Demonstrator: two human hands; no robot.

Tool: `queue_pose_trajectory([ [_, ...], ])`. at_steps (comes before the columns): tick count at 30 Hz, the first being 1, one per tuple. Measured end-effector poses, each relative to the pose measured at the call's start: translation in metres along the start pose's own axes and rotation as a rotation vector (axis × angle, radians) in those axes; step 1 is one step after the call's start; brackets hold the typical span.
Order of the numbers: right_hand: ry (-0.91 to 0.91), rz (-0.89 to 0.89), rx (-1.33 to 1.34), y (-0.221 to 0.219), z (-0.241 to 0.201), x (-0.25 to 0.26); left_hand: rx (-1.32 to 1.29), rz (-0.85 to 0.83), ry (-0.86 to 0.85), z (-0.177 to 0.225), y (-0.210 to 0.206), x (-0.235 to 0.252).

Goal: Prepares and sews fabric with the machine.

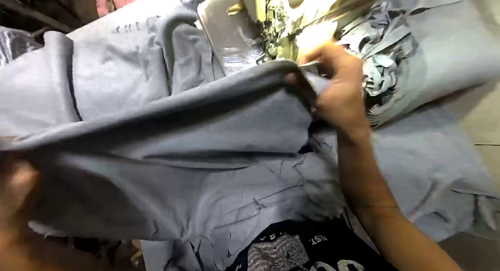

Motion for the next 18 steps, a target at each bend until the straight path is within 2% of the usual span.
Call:
queue_pose_trajectory([
  [2, -0.119, 0.017, 0.057, -0.018, 0.027, 0.000, 0.098, -0.072, -0.230, 0.035, -0.037, 0.034],
  [4, -0.160, 0.039, 0.169, -0.026, 0.038, -0.001, 0.013, -0.098, -0.384, 0.099, -0.062, 0.041],
  [8, -0.154, 0.050, 0.216, -0.024, 0.032, -0.001, -0.352, -0.174, -0.776, 0.255, -0.092, 0.018],
  [10, -0.134, 0.043, 0.193, -0.020, 0.027, 0.001, -0.527, -0.197, -0.913, 0.312, -0.096, 0.016],
  [13, -0.100, 0.032, 0.162, -0.014, 0.020, 0.002, -0.622, -0.268, -0.983, 0.357, -0.104, 0.021],
  [18, -0.055, 0.027, 0.195, -0.010, 0.024, 0.019, -0.786, -0.289, -0.824, 0.368, -0.106, 0.027],
])
Point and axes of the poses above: each hand's wrist, its own x-axis towards the middle knuckle, its own y-axis out of the back of the hand, z = x × y, the point moved 8 cm from there along x, towards the middle knuckle, and after that the axes turned 1 degree about -z, right-handed, at the moved point
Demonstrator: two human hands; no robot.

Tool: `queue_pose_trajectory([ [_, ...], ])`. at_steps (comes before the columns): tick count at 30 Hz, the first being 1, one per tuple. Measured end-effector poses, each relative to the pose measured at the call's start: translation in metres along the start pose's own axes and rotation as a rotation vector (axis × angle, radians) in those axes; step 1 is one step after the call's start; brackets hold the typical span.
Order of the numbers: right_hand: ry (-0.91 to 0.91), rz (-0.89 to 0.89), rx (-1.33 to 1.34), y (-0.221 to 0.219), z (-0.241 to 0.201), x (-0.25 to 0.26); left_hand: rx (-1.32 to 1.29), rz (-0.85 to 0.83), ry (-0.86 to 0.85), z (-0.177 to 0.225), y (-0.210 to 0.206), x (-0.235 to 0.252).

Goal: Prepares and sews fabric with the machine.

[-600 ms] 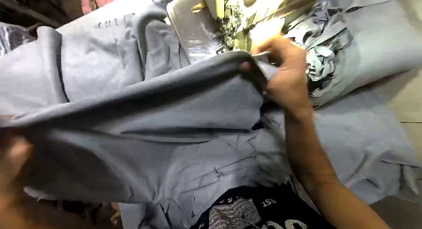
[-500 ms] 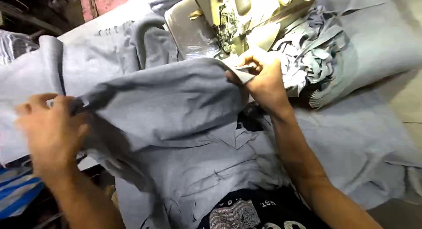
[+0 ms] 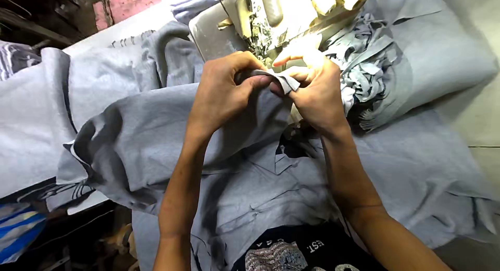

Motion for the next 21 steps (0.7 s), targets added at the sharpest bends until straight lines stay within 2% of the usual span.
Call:
queue_pose_trajectory([
  [3, -0.065, -0.053, 0.053, -0.002, 0.011, 0.002, 0.028, 0.056, 0.105, -0.003, 0.001, -0.003],
  [7, -0.139, 0.081, 0.015, 0.007, 0.021, -0.021, 0.009, 0.075, 0.188, -0.004, 0.000, -0.009],
  [11, -0.107, 0.187, 0.085, 0.010, 0.028, -0.023, -0.037, 0.034, 0.200, -0.010, -0.005, -0.011],
  [14, -0.061, 0.175, 0.083, 0.009, 0.026, -0.016, -0.054, 0.000, 0.213, -0.013, -0.008, -0.011],
  [21, -0.100, 0.113, 0.021, 0.008, 0.022, -0.022, 0.002, 0.178, 0.167, -0.012, -0.005, -0.013],
])
Point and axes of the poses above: each hand's wrist, its own x-axis towards the middle knuckle, its own y-axis out of the back of the hand, z = x × y, the point moved 8 cm from there along x, towards the middle knuckle, and after that the axes turned 1 degree about -z, right-handed, at the moved point
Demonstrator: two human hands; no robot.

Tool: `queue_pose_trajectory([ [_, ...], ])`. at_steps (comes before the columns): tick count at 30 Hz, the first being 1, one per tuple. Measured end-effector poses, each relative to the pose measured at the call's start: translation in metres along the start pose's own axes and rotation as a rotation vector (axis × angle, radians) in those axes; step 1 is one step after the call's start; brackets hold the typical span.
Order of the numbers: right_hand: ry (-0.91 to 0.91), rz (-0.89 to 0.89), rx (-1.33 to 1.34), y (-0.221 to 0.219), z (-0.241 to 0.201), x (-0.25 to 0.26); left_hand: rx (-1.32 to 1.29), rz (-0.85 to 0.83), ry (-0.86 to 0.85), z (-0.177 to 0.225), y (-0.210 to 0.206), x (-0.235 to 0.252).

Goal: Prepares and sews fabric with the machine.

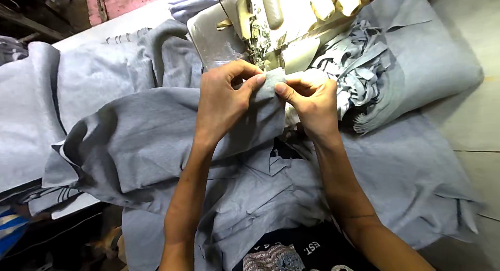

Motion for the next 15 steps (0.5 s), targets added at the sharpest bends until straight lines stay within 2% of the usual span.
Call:
queue_pose_trajectory([
  [4, -0.016, 0.042, -0.042, 0.002, 0.000, -0.001, 0.041, 0.039, -0.015, -0.001, 0.002, -0.003],
  [8, 0.030, 0.146, 0.032, 0.001, 0.008, 0.008, 0.034, 0.041, 0.001, -0.001, 0.004, -0.006],
  [15, -0.001, 0.145, -0.093, -0.002, 0.009, 0.001, 0.045, 0.060, -0.063, 0.004, 0.000, -0.019],
])
Point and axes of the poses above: each hand's wrist, its own x-axis towards the middle knuckle, its own y-axis out of the back of the hand, z = x × y, the point moved 8 cm from there along x, towards the middle knuckle, and after that the axes turned 1 degree about -z, right-handed, at the moved point
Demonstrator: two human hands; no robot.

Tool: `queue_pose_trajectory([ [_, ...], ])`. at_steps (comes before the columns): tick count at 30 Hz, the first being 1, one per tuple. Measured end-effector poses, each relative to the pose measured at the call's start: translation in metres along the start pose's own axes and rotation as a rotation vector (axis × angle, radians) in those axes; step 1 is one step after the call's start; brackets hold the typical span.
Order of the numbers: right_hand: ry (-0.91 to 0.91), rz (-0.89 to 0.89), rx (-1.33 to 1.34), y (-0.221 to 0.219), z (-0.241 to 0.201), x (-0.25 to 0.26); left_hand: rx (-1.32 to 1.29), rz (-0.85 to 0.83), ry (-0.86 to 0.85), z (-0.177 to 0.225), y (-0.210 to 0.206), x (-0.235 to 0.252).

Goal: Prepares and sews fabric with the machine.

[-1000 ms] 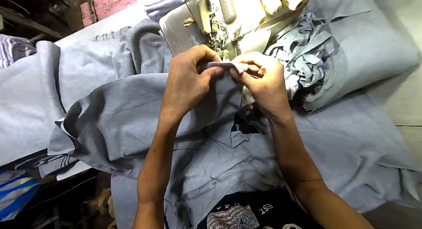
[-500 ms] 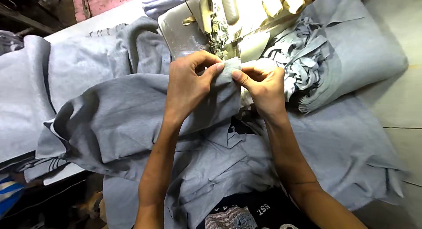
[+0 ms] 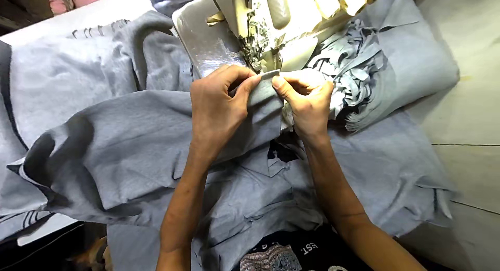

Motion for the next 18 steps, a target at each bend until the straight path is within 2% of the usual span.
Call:
queue_pose_trajectory([
  [4, -0.027, 0.034, -0.039, -0.002, 0.003, 0.000, 0.073, 0.058, -0.001, -0.007, -0.005, 0.010],
  [9, 0.004, 0.036, 0.000, -0.008, 0.012, -0.007, 0.135, 0.029, 0.051, -0.008, -0.011, 0.013],
  [18, -0.049, 0.022, 0.059, -0.021, 0.014, -0.010, 0.198, -0.040, 0.108, -0.002, -0.011, 0.002],
])
Point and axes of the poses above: each hand's wrist, its own x-axis towards the middle knuckle, its own y-axis out of the back of the hand, z = x × y, the point moved 8 cm from there along x, towards the middle knuckle, and after that the axes turned 1 degree about -z, right-handed, at the moved point
